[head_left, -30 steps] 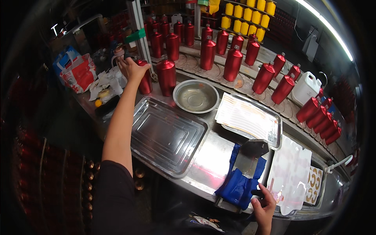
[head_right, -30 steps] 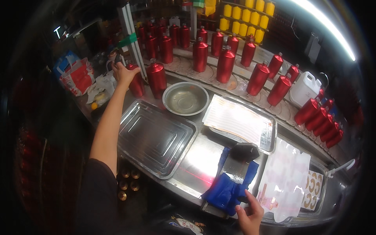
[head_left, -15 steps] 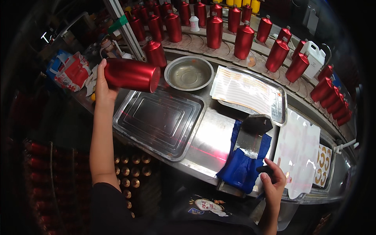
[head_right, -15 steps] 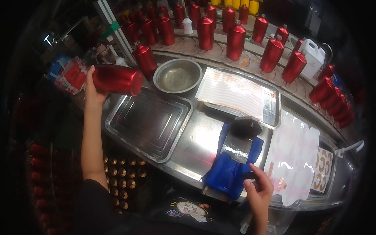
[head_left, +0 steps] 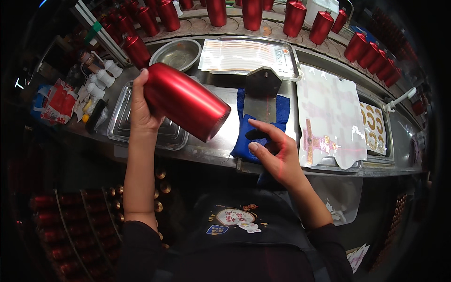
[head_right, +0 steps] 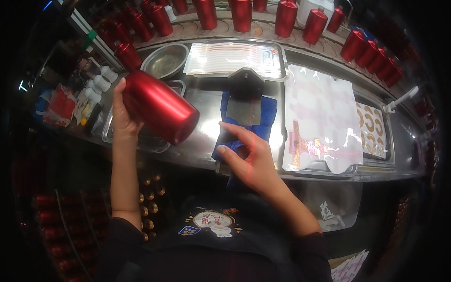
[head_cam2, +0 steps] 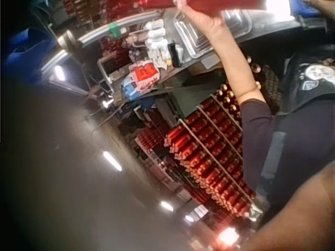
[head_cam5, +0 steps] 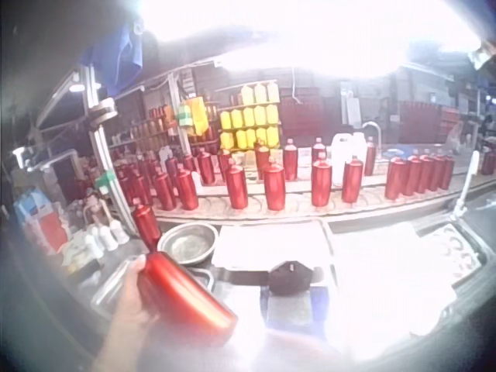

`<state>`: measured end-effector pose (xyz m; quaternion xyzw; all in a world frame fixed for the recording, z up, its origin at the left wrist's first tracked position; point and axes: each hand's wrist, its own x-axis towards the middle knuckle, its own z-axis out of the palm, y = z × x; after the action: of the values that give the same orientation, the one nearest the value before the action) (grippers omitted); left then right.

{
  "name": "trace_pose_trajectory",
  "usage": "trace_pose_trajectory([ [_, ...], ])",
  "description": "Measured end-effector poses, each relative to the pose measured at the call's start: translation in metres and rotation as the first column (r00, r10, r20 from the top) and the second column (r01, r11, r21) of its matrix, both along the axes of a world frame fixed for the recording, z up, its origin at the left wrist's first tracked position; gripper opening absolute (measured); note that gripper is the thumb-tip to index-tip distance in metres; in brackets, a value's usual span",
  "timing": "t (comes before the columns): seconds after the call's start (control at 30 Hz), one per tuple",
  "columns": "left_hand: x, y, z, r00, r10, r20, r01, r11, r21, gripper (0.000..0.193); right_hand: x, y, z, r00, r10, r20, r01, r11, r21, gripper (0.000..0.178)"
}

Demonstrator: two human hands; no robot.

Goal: The person applies gold circular labels to the necks and bodies of red cylindrical bottles. They peel each label from a backing sheet, position it on the bottle, and smooth it with a cloth and a small tool. The process is repeated for multiple bottles on a stainless steel workbench.

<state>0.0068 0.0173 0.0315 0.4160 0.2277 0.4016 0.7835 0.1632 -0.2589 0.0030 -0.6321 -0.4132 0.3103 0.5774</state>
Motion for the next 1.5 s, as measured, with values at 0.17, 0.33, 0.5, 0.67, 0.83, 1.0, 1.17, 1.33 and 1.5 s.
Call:
trace_pose_trajectory([
  [0.17,0.031,-0.044,-0.008,0.954,0.129,-0.271,0.092,0.736,0.671,0.064,0.003,-0.008,-0.011,0.995,-0.078,0.067,0.079,0.997,-0.014,0.049],
  [0.33,0.049,-0.048,-0.018,0.917,0.017,-0.398,0.335,0.506,0.795,0.075,0.009,-0.019,-0.012,0.990,-0.141,0.021,0.141,0.990,-0.002,0.048],
  [0.5,0.043,-0.023,-0.023,0.763,-0.467,-0.446,0.644,0.490,0.588,0.089,0.026,-0.049,-0.009,0.977,-0.192,0.090,0.204,0.966,-0.157,0.048],
  [0.67,0.039,-0.005,-0.027,0.686,-0.588,-0.428,0.727,0.535,0.430,0.094,0.044,-0.090,-0.021,0.939,-0.320,0.122,0.337,0.928,-0.160,0.043],
  [0.83,0.031,-0.016,-0.028,0.760,-0.514,-0.398,0.649,0.634,0.420,0.107,0.086,-0.149,-0.040,0.742,-0.633,0.220,0.665,0.737,-0.124,0.036],
  [1.0,0.016,-0.033,-0.023,0.890,-0.241,-0.387,0.452,0.572,0.684,0.123,0.174,-0.247,-0.067,0.348,-0.882,0.319,0.928,0.373,0.020,0.038],
  [1.17,0.000,-0.065,0.022,0.998,0.057,-0.034,-0.009,0.619,0.786,0.088,0.267,-0.325,-0.074,0.077,-0.850,-0.521,0.915,0.268,-0.302,0.022],
  [1.33,0.036,-0.150,0.038,0.966,-0.156,-0.207,0.257,0.487,0.834,0.094,0.340,-0.316,-0.088,0.045,-0.821,-0.569,0.856,0.325,-0.401,0.023],
  [1.5,0.101,-0.214,0.036,0.906,-0.275,-0.321,0.423,0.576,0.700,0.095,0.373,-0.295,-0.107,-0.074,-0.840,-0.538,0.790,0.280,-0.545,0.016],
])
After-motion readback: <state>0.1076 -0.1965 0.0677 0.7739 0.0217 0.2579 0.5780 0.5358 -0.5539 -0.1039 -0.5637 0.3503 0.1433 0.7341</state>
